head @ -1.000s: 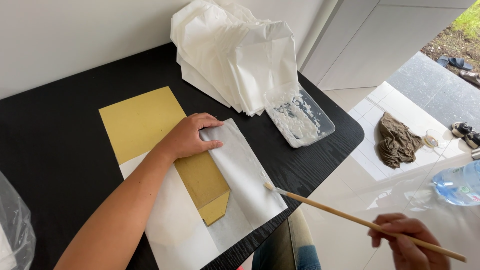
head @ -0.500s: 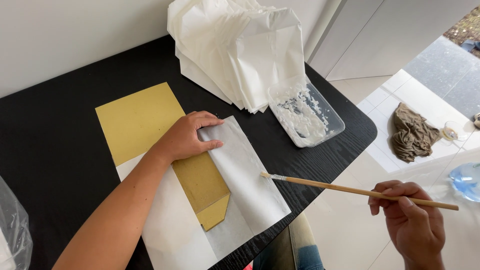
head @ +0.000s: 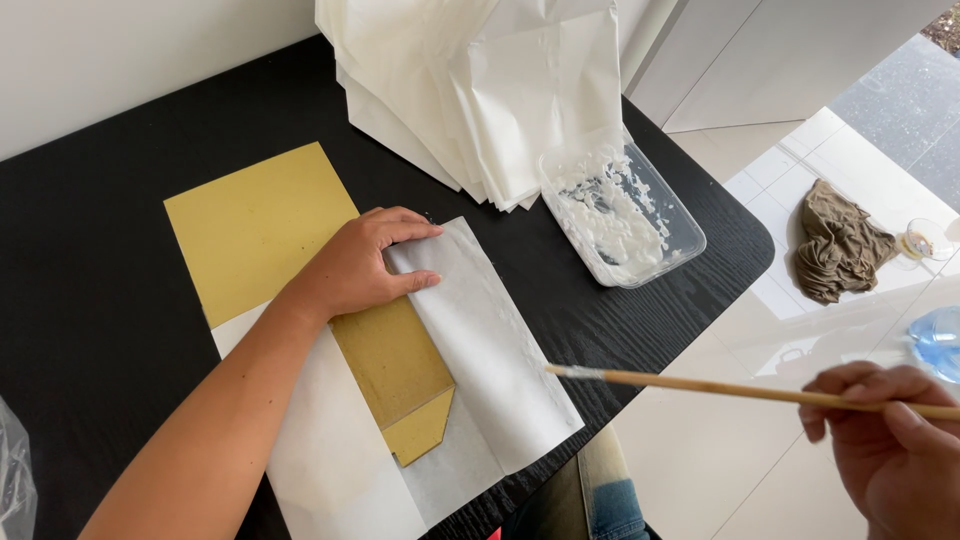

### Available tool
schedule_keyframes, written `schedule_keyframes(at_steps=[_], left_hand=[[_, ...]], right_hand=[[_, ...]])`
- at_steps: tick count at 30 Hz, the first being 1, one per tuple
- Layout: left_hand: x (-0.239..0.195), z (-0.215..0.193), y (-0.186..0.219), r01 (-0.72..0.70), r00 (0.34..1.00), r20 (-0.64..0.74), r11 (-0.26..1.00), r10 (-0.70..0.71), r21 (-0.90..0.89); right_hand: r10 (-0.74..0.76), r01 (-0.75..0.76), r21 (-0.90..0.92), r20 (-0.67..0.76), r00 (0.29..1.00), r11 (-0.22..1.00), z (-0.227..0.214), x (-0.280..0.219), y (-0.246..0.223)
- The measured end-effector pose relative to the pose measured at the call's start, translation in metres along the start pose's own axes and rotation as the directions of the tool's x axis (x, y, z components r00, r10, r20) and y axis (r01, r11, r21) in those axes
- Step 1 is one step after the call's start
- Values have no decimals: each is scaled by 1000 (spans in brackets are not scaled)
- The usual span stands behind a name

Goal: The person places a white sheet of paper over a yellow cardboard box, folds the paper around the box, and uses a brush to apply white adhesive to secure the folds. The person smooths the paper and continues folding and gluing to wrap the box.

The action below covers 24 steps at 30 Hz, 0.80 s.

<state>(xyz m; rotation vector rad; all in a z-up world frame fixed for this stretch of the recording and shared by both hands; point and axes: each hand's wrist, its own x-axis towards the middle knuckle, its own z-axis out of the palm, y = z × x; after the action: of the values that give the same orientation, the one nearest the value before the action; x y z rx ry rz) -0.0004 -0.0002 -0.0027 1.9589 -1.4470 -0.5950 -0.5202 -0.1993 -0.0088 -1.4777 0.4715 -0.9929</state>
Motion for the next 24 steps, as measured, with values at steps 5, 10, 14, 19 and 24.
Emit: schedule_keyframes(at_steps=[5,10,14,19,24], left_hand=[[0,2,-3,-9,1000,-3,1000,9,-6],[0,1,-1,-4,1000,0,1000,4,-10],[1,1,-3,-25,1000,-2,1000,25,-11],[0,-1,1,14,1000,10,1000,-13,-9],[0,0,3,29,1000,10,1000,-29,-9]], right_hand=[[76,-80,-109,-35,996,991,36,6,-21],[93,-94,-225,-16,996,970,27,-18,-43],[51,4,-214,251,967,977,-22,-40,-47],[-45,69,-322,84,995,944,12,-59,-64],[-119,18,-463,-189,975,886,126,-55,-91]])
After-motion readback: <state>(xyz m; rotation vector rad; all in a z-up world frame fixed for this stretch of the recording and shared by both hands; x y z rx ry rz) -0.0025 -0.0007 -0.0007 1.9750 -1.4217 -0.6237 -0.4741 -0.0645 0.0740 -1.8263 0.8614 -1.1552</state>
